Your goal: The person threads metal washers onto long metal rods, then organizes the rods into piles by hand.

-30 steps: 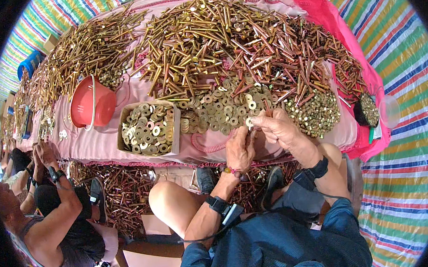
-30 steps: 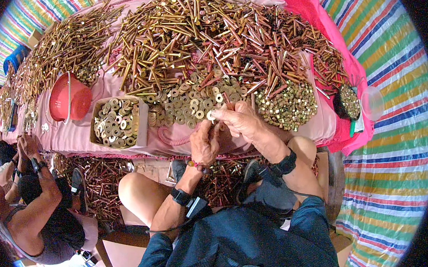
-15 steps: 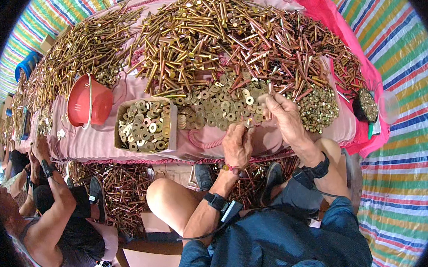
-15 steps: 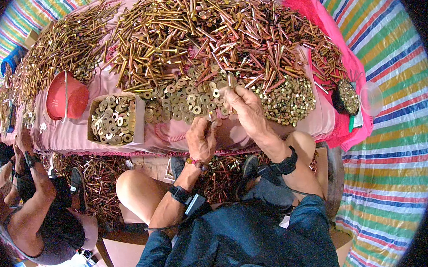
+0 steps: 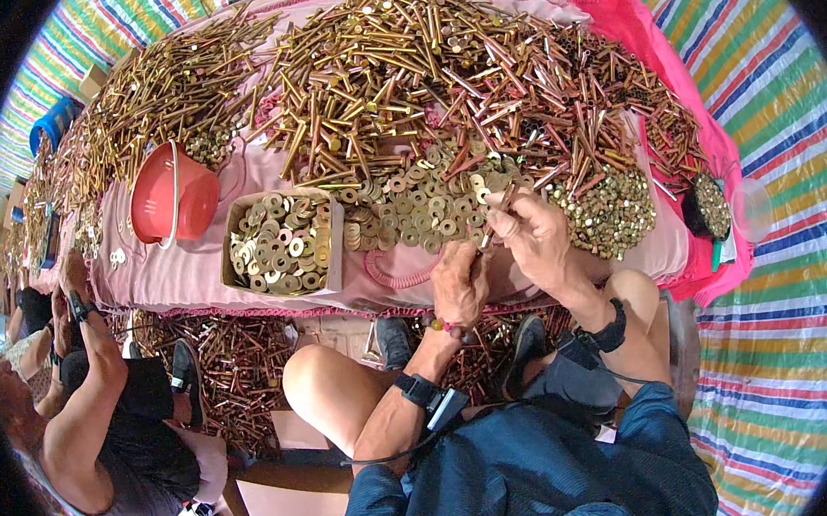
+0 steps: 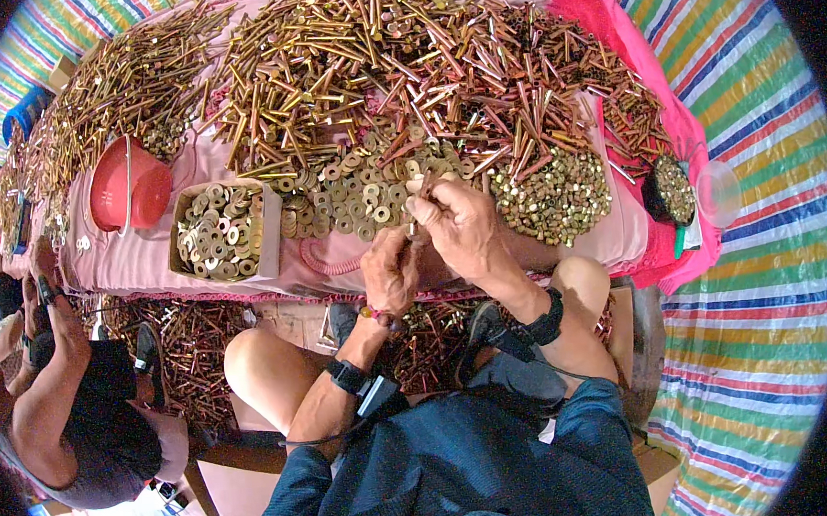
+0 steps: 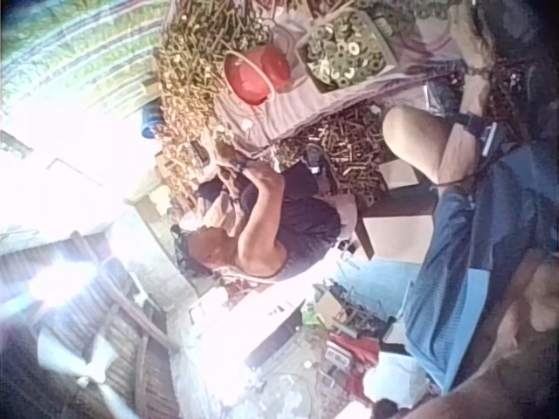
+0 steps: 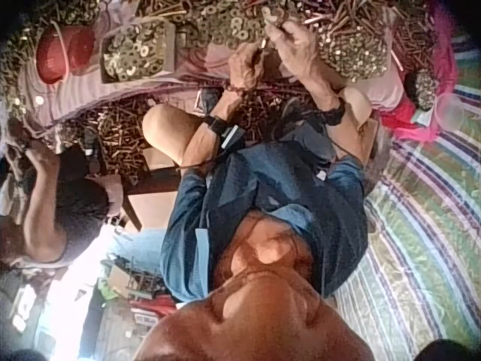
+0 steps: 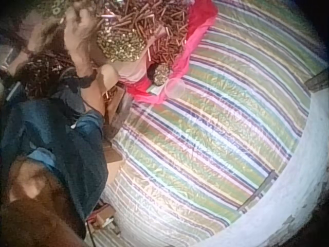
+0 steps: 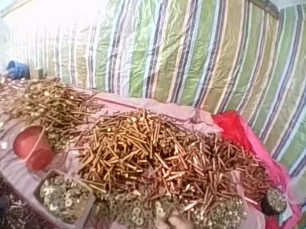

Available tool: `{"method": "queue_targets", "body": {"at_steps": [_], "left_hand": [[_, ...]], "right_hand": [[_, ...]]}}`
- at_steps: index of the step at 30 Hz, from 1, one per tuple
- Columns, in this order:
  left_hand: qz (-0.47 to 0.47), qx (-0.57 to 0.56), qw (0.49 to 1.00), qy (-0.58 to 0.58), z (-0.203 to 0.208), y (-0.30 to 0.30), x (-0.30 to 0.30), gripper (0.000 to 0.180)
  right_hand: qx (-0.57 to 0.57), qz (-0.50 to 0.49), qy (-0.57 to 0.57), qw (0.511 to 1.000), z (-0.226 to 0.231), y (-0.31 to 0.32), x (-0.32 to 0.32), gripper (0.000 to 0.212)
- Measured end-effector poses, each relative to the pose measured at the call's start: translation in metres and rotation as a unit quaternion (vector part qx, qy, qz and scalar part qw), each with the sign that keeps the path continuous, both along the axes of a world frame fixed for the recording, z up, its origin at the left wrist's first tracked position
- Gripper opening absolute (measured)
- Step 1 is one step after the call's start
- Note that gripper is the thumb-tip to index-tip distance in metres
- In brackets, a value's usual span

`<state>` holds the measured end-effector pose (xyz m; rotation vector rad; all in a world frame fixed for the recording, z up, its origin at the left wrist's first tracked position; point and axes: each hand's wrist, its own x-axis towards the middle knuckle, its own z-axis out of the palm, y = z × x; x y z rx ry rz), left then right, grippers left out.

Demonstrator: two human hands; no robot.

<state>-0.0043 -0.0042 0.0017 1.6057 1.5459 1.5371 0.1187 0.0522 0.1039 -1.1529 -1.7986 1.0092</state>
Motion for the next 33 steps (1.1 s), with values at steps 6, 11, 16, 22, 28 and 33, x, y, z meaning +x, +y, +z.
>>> {"method": "queue_targets", "body": {"at_steps": [6, 11, 16, 22, 28, 33], "left_hand": [[0.024, 0.027, 0.999, -0.008, -0.002, -0.002, -0.002, 0.042], [-0.047, -0.05, 0.996, -0.063, 0.004, -0.014, -0.011, 0.052], [-0.04, -0.045, 0.993, -0.101, 0.016, -0.013, -0.008, 0.039], [0.001, 0.001, 0.999, -0.033, 0.014, -0.005, -0.007, 0.015], [0.032, -0.006, 0.997, -0.064, 0.015, -0.009, -0.006, 0.009], [0.033, -0.01, 0.997, -0.071, 0.018, -0.01, -0.002, 0.009]], "right_hand": [[0.171, 0.044, -0.192, 0.965, -0.021, -0.005, 0.002, 0.018], [0.147, 0.052, -0.142, 0.978, -0.062, -0.011, 0.011, 0.015], [0.175, 0.07, -0.115, 0.975, -0.062, -0.017, 0.009, 0.013], [0.119, 0.048, -0.109, 0.986, -0.052, -0.022, 0.009, 0.019], [0.011, 0.104, -0.228, 0.968, -0.038, -0.01, 0.03, 0.019], [0.084, 0.085, -0.198, 0.973, -0.054, 0.019, 0.012, 0.035]]}}
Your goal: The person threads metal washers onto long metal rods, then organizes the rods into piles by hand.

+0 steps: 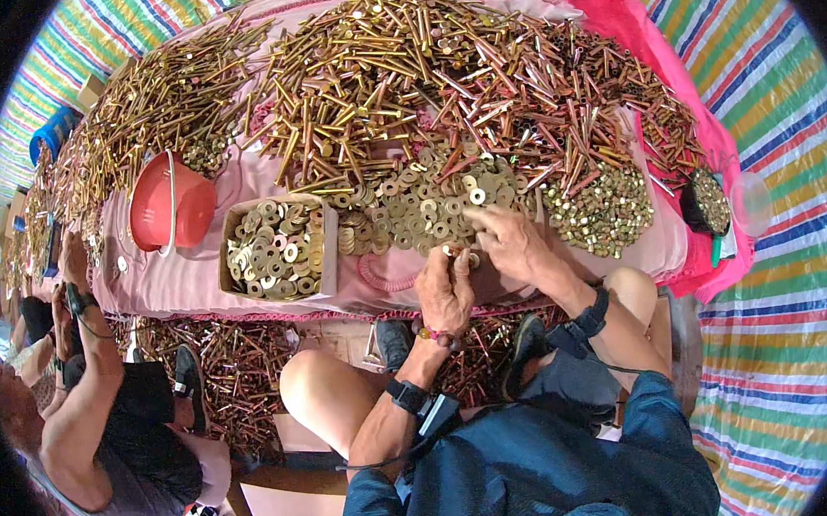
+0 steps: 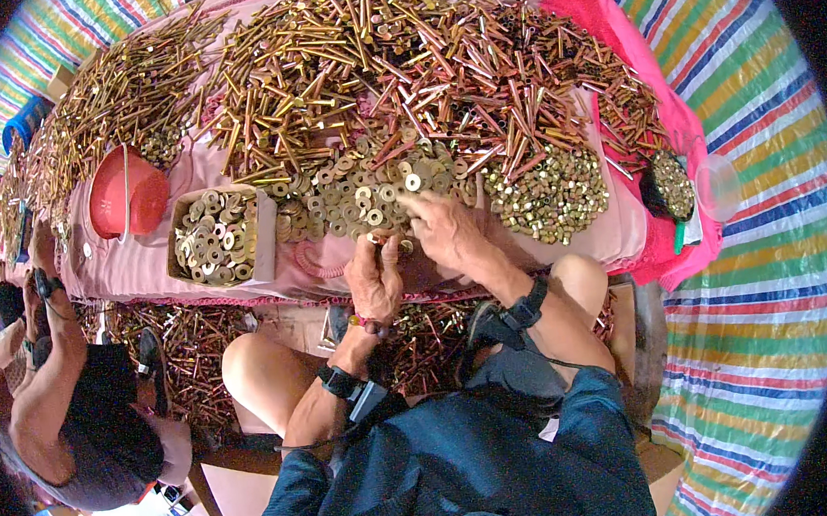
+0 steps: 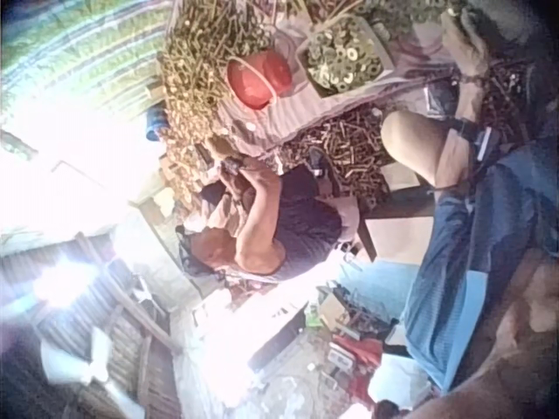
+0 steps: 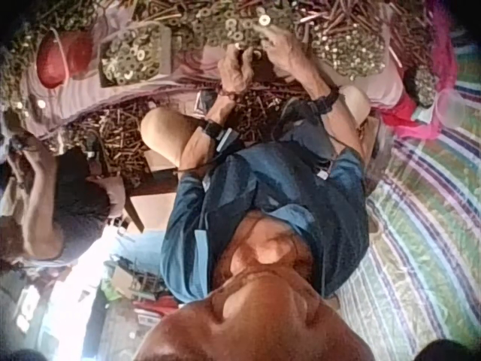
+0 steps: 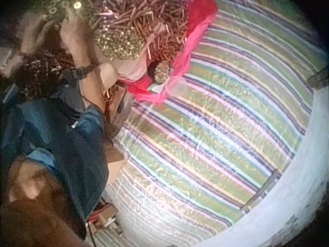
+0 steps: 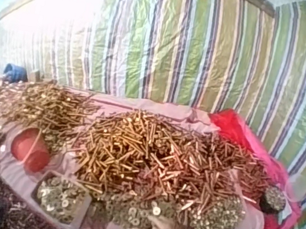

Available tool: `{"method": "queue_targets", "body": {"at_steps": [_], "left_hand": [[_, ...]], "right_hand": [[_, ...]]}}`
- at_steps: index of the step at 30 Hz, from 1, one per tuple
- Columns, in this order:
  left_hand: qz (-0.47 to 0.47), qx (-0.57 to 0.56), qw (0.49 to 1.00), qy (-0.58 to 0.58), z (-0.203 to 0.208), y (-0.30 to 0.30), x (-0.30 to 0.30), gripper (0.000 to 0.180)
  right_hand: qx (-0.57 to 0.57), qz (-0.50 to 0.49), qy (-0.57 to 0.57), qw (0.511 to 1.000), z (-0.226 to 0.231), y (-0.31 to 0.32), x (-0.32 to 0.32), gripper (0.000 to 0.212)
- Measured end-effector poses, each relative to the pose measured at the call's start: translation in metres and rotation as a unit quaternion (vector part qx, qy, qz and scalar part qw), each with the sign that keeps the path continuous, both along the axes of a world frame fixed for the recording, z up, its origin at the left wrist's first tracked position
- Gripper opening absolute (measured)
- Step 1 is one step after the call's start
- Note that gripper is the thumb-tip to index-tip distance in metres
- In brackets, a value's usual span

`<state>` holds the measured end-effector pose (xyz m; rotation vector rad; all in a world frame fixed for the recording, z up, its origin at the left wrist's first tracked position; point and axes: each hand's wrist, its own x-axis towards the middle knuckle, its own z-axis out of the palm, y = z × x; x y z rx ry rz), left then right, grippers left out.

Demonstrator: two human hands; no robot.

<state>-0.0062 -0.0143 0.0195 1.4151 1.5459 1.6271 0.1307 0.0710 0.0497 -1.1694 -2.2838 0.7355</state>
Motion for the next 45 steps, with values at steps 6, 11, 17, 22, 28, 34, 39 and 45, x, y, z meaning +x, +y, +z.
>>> {"method": "queue_targets", "body": {"at_steps": [6, 11, 17, 22, 28, 34, 39, 45], "left_hand": [[-0.023, 0.016, 0.999, 0.02, -0.013, 0.0, -0.004, 0.007], [-0.071, -0.012, 0.997, 0.021, -0.009, 0.003, 0.001, 0.006], [-0.059, -0.011, 0.997, 0.05, -0.018, 0.009, 0.003, 0.006], [-0.065, -0.017, 0.997, 0.03, -0.019, 0.01, 0.006, 0.007], [-0.059, -0.004, 0.997, 0.047, -0.02, 0.011, 0.006, 0.008], [-0.055, 0.002, 0.998, 0.042, -0.015, 0.011, 0.007, 0.009], [-0.057, -0.003, 0.998, 0.028, -0.015, 0.01, 0.008, 0.009], [-0.063, -0.015, 0.998, 0.015, -0.013, 0.01, 0.009, 0.01]], "right_hand": [[-0.021, -0.048, 0.043, 0.998, 0.011, 0.008, 0.024, 0.028], [0.021, -0.19, 0.047, 0.98, 0.014, 0.016, 0.083, 0.012], [0.115, -0.186, -0.067, 0.974, 0.02, 0.017, 0.102, 0.016], [0.114, -0.186, -0.11, 0.97, 0.024, 0.02, 0.09, 0.017], [0.096, -0.183, -0.208, 0.956, 0.027, 0.035, 0.067, 0.018], [0.177, -0.132, -0.255, 0.941, 0.024, 0.047, 0.063, 0.016], [0.234, -0.1, -0.276, 0.927, 0.015, 0.053, 0.071, 0.011], [0.151, -0.092, -0.31, 0.934, 0.026, 0.061, 0.07, 0.011]]}}
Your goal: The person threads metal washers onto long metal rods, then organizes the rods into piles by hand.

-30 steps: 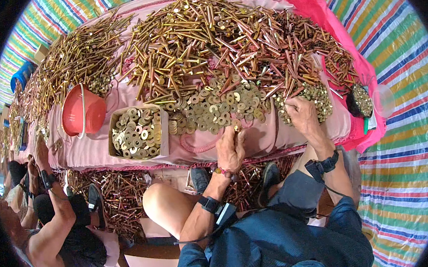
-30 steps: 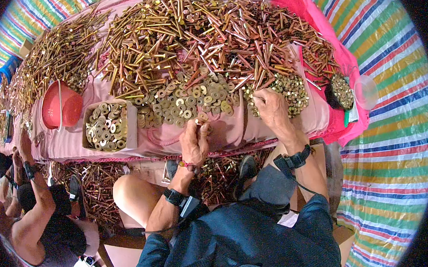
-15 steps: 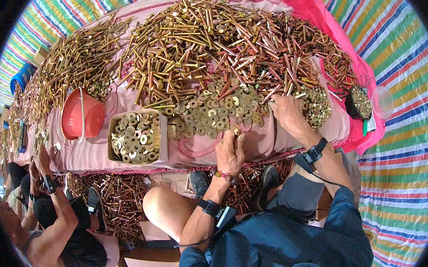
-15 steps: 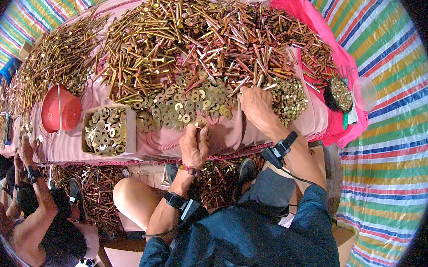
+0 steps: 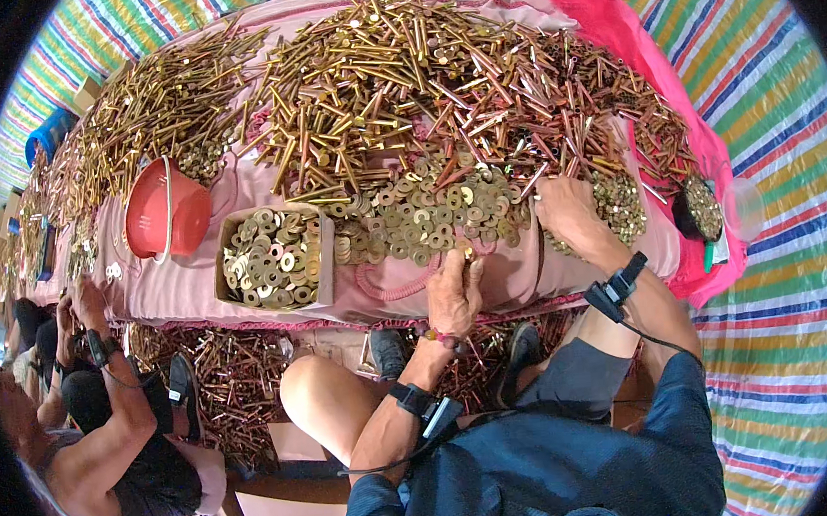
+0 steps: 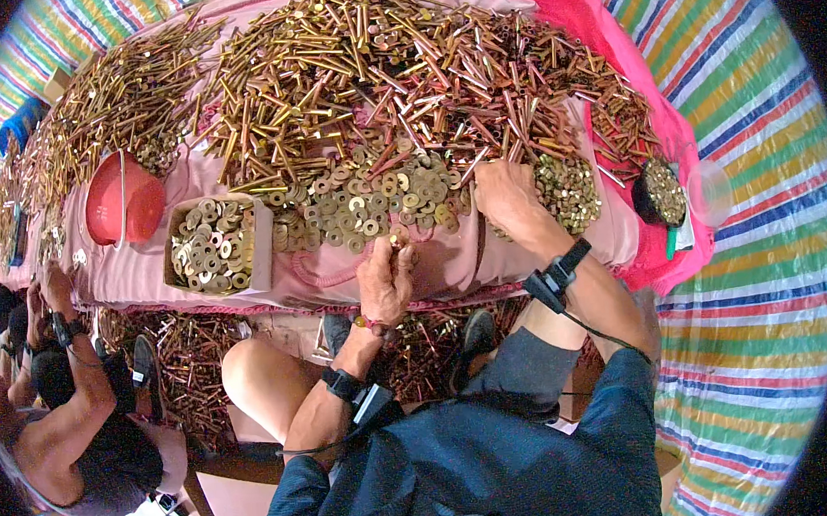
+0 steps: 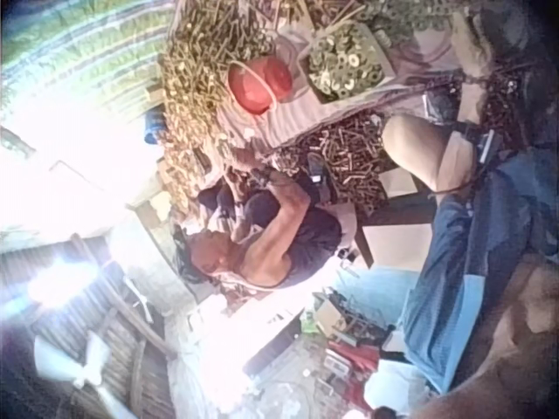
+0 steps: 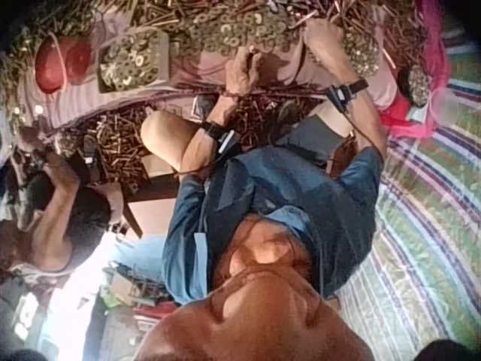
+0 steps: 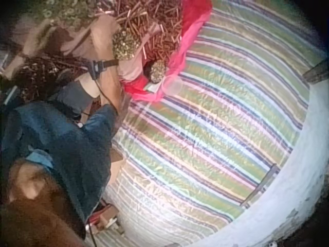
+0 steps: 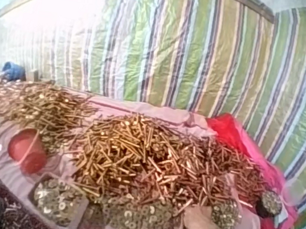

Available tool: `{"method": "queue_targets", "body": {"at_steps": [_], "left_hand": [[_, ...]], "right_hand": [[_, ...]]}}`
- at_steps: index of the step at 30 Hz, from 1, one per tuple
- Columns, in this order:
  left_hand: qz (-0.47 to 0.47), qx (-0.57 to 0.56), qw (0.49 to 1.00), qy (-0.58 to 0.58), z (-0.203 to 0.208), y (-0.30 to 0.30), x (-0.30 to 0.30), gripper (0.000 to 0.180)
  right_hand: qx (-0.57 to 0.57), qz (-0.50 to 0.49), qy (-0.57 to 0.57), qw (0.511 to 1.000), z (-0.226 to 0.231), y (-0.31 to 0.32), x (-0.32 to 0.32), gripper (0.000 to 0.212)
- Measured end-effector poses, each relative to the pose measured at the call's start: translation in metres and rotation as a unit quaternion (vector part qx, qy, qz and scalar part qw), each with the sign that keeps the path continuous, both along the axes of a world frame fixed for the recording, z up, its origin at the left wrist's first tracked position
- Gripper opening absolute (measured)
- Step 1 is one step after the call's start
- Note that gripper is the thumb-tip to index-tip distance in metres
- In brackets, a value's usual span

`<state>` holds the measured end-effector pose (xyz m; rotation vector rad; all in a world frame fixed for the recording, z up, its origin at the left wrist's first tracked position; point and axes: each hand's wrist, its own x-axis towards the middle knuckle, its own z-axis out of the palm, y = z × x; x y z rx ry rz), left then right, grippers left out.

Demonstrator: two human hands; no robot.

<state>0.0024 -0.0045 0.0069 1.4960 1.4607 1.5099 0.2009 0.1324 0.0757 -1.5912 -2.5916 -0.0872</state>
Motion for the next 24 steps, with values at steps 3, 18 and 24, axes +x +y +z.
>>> {"method": "queue_targets", "body": {"at_steps": [3, 18, 24], "left_hand": [[-0.006, -0.014, 1.0, 0.01, 0.004, -0.001, 0.0, 0.014], [0.009, 0.012, 1.0, 0.024, -0.002, 0.001, -0.001, 0.012], [-0.003, 0.011, 1.0, -0.001, -0.005, 0.001, 0.001, 0.011]], "right_hand": [[-0.092, -0.028, 0.113, 0.989, 0.023, -0.014, -0.008, 0.013], [-0.164, 0.144, 0.176, 0.96, -0.014, -0.052, -0.021, 0.025], [-0.23, 0.092, 0.234, 0.94, -0.011, -0.055, -0.029, 0.026]]}}
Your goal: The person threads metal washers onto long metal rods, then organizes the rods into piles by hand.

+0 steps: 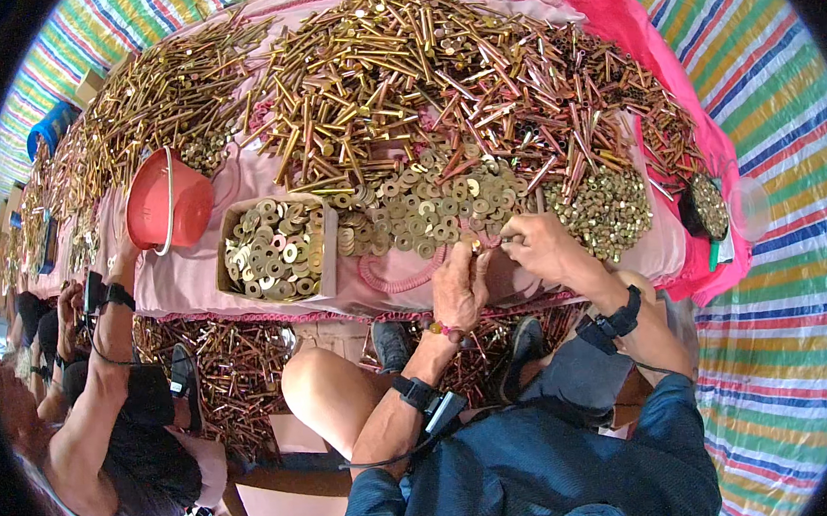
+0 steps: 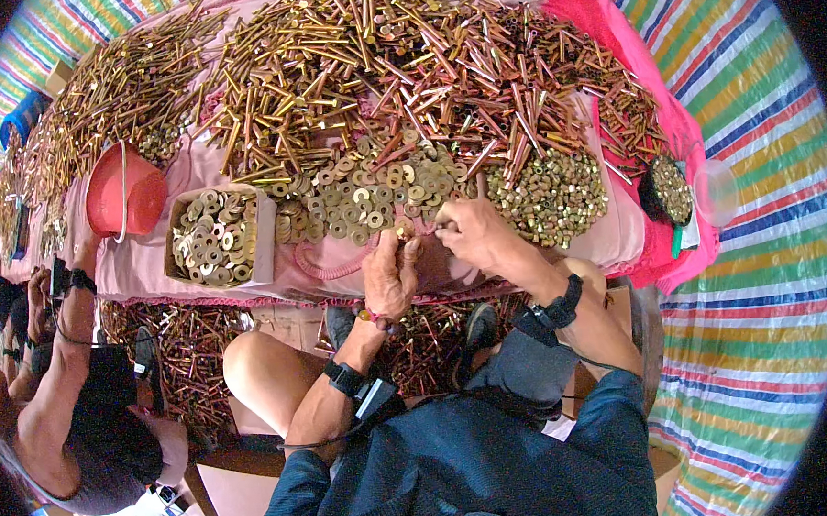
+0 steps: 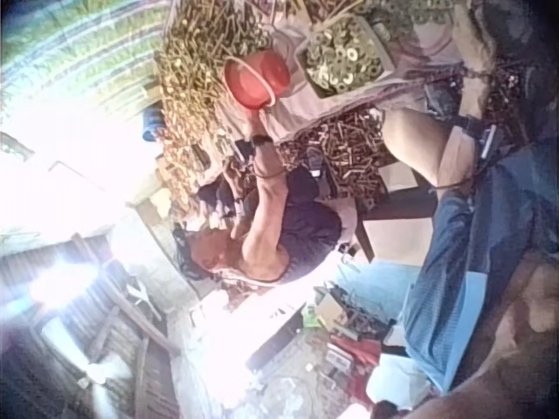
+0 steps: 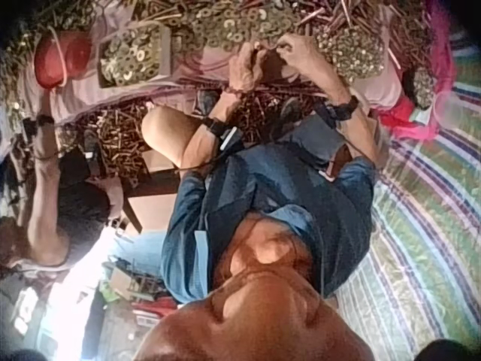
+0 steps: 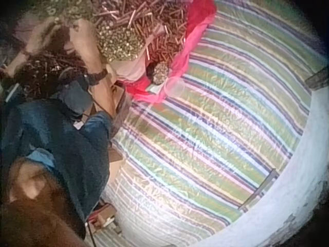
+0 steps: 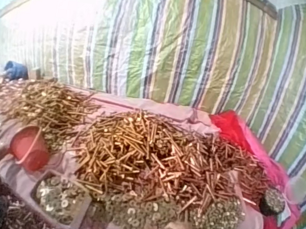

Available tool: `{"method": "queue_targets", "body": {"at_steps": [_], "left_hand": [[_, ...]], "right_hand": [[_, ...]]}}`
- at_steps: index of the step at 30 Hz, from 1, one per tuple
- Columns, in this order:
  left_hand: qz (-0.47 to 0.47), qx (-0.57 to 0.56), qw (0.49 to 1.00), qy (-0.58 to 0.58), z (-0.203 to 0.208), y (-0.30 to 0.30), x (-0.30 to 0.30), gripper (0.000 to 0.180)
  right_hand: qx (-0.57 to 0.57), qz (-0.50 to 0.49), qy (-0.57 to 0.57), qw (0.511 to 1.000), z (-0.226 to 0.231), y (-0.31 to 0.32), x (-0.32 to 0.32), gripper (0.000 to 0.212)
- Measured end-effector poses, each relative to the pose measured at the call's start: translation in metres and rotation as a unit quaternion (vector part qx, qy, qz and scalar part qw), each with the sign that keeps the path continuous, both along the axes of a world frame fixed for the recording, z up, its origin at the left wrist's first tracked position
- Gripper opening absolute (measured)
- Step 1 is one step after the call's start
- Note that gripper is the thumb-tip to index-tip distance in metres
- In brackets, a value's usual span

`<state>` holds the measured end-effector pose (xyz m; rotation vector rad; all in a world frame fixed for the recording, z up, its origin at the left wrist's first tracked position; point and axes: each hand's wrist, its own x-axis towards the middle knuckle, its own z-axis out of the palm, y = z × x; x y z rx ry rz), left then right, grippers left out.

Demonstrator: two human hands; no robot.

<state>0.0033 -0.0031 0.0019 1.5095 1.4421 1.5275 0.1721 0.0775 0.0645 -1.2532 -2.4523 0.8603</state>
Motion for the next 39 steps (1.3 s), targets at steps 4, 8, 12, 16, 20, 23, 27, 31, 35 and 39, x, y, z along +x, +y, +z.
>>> {"method": "queue_targets", "body": {"at_steps": [4, 8, 12, 16, 20, 23, 27, 31, 35, 39], "left_hand": [[-0.007, -0.013, 1.0, -0.007, 0.002, -0.001, 0.001, 0.01], [0.014, 0.033, 0.999, 0.014, -0.003, 0.0, 0.001, 0.012], [-0.004, 0.013, 1.0, 0.001, -0.001, 0.0, 0.001, 0.015], [-0.008, 0.002, 1.0, 0.002, 0.0, -0.003, 0.0, 0.018], [-0.024, 0.002, 1.0, -0.001, -0.001, -0.004, -0.003, 0.018], [-0.034, -0.009, 0.999, -0.014, -0.001, -0.002, -0.002, 0.016], [-0.035, 0.006, 0.999, 0.004, -0.008, -0.002, -0.004, 0.015], [-0.007, 0.051, 0.999, 0.004, -0.012, 0.0, -0.003, 0.014], [0.0, 0.042, 0.999, -0.006, -0.003, 0.0, 0.004, 0.012], [-0.042, 0.016, 0.999, 0.013, -0.011, -0.003, -0.002, 0.027]], "right_hand": [[-0.261, -0.139, 0.18, 0.938, 0.047, -0.008, -0.014, 0.03], [-0.275, -0.091, 0.3, 0.909, 0.045, -0.016, -0.022, 0.033], [-0.257, -0.055, 0.296, 0.918, 0.032, -0.021, -0.029, 0.029], [0.047, 0.013, 0.184, 0.982, 0.039, -0.028, -0.038, 0.022], [0.131, 0.003, 0.182, 0.975, 0.045, -0.035, -0.047, 0.016], [0.142, -0.004, 0.163, 0.976, 0.044, -0.034, -0.045, 0.016], [0.156, -0.003, 0.177, 0.972, 0.035, -0.034, -0.046, 0.016], [0.016, -0.067, 0.192, 0.979, 0.042, -0.043, -0.049, 0.023], [0.116, -0.005, 0.169, 0.979, 0.036, -0.03, -0.038, 0.028], [0.064, -0.007, 0.137, 0.989, 0.044, -0.03, -0.043, 0.023]]}}
